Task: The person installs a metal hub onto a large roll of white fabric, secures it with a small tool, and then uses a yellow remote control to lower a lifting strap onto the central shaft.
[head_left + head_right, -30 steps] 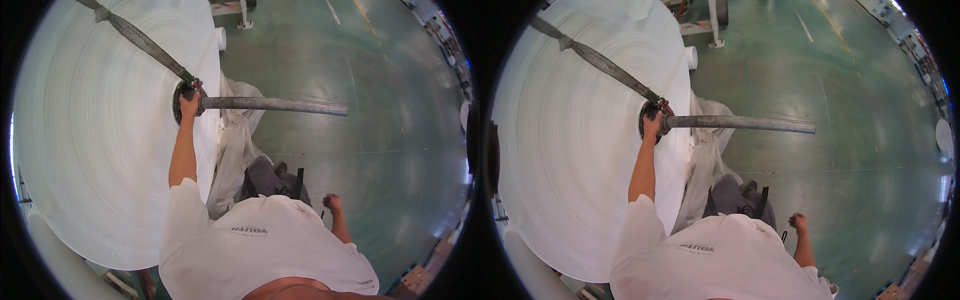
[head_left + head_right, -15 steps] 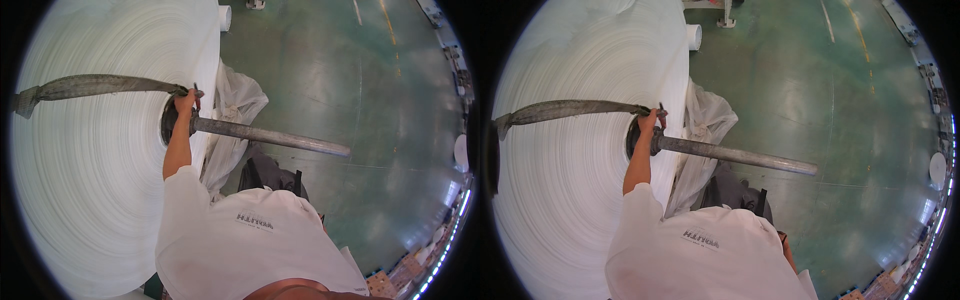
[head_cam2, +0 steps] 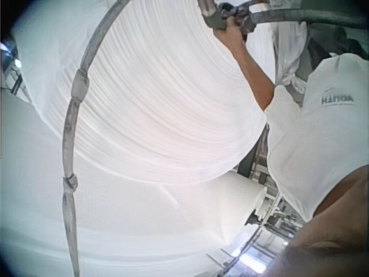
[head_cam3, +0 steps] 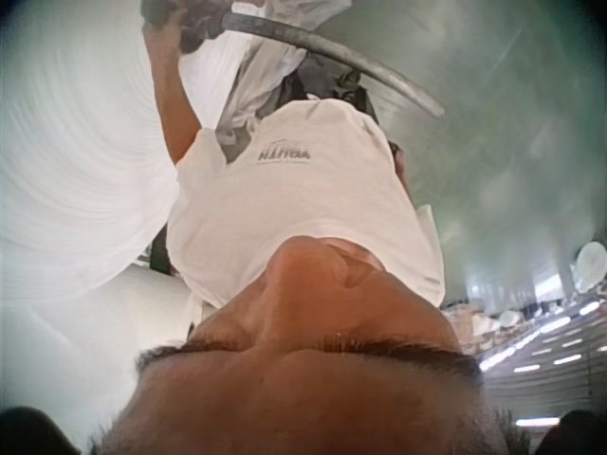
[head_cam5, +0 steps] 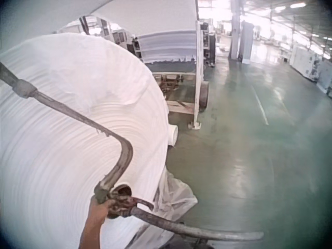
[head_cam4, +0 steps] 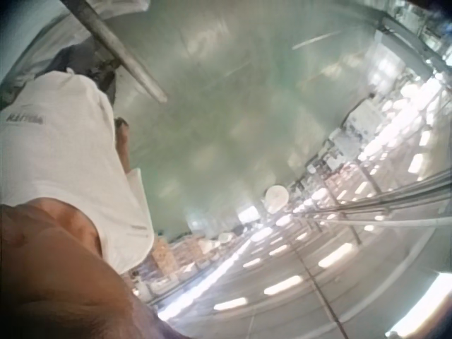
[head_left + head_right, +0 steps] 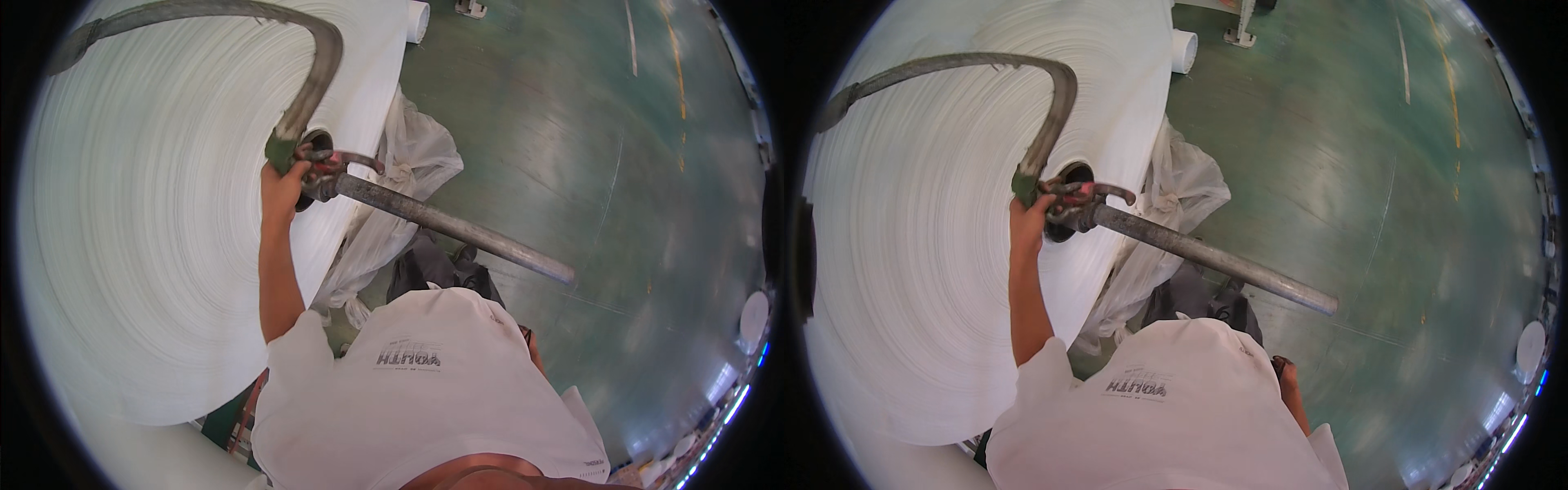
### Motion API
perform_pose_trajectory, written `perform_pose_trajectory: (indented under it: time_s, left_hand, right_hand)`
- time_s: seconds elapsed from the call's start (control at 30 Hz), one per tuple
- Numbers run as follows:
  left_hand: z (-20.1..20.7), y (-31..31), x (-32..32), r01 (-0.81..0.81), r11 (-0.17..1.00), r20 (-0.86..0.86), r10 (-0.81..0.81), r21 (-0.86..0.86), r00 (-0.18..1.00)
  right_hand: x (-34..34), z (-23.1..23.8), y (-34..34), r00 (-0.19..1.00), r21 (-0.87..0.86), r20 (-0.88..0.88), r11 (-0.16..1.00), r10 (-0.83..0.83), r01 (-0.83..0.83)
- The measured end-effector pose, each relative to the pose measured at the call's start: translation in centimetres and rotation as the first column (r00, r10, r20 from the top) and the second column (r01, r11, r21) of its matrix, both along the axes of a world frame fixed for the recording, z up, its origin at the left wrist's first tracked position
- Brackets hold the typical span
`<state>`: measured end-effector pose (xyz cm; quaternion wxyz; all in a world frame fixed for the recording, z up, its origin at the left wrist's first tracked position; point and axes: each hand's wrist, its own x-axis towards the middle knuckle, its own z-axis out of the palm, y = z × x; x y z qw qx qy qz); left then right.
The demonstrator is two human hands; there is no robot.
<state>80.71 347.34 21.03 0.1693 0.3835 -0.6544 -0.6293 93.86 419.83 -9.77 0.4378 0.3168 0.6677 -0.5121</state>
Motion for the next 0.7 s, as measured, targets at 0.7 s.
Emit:
perform_pose_trajectory:
  time_s: [0.7]
  left_hand:
    - [-14.9,-0.1,-0.8,-0.514,0.827,0.154,0.490,0.226,0.858]
  right_hand:
    - [0.9,-1.1,1.0,0.655,0.445,-0.165,0.648,0.737,-0.617]
